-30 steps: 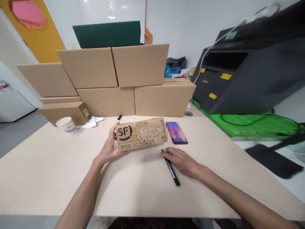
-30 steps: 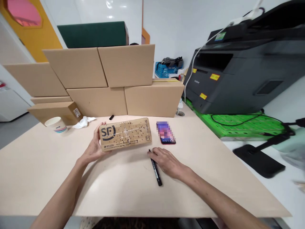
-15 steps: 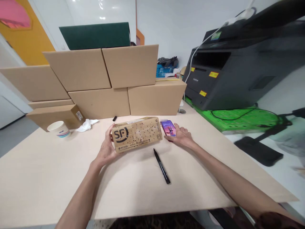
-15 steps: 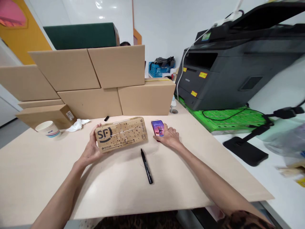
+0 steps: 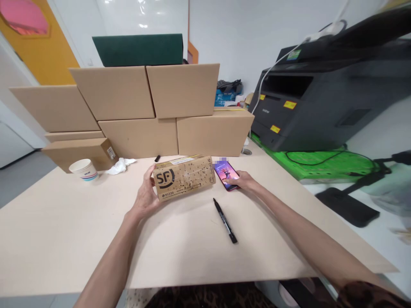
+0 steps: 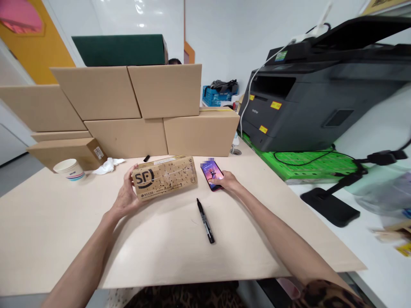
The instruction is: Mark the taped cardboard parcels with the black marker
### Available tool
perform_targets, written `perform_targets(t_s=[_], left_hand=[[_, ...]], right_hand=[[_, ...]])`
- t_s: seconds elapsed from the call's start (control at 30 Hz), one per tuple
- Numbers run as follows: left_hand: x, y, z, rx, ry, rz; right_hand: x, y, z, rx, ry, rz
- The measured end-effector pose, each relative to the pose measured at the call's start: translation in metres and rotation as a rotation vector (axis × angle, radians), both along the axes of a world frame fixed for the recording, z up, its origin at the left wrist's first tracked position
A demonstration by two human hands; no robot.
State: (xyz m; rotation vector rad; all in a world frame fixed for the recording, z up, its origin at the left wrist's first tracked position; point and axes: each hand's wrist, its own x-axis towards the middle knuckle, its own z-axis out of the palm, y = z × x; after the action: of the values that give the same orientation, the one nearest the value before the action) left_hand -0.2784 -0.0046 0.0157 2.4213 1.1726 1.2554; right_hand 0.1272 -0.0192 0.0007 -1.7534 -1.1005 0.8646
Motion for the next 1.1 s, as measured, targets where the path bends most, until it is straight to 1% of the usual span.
perform_targets(t_s=[0.07,0.17,0.27,0.3,0.37,0.43,0.5,0.6,0.7,0.87,1.1], left_hand=[[0.000,0.000,0.000,0.002,-0.005,-0.001],[0.001,0.000,-0.001,-0.002,-0.014,-0.015],[0.001,-0.001,0.000,-0.022,-0.014,-0.021],[0.001,-0.002,0.000,-0.027,-0.016,-0.023],[0.001,-0.003,0.001,-0.036,-0.026,-0.033],[0.001,-0.003,0.001,-0.045,-0.033,-0.037],[0.002,-0.003,0.001,-0.044,-0.033,-0.036],[0.003,-0.003,-0.001,-0.046,-0.033,-0.027],[0.004,-0.003,-0.002,-0.059,-0.040,-0.030],[0.003,-0.003,-0.002,-0.058,-0.039,-0.042],[0.003,-0.004,-0.001,-0.044,-0.015,-0.052]], right_hand=[[-0.008,-0.008,0.000,0.060,0.168,-0.018],[-0.019,-0.025,0.004,0.161,0.317,-0.074],[-0.028,-0.046,0.015,0.296,0.438,-0.106],[-0.032,-0.053,0.020,0.366,0.509,-0.112],[-0.041,-0.064,0.030,0.427,0.622,-0.066],[-0.052,-0.071,0.038,0.410,0.678,-0.008],[-0.066,-0.074,0.042,0.374,0.703,0.054],[-0.085,-0.073,0.040,0.304,0.707,0.148],[-0.099,-0.069,0.035,0.254,0.689,0.211],[-0.109,-0.068,0.032,0.235,0.681,0.236],[-0.106,-0.070,0.027,0.235,0.681,0.192]])
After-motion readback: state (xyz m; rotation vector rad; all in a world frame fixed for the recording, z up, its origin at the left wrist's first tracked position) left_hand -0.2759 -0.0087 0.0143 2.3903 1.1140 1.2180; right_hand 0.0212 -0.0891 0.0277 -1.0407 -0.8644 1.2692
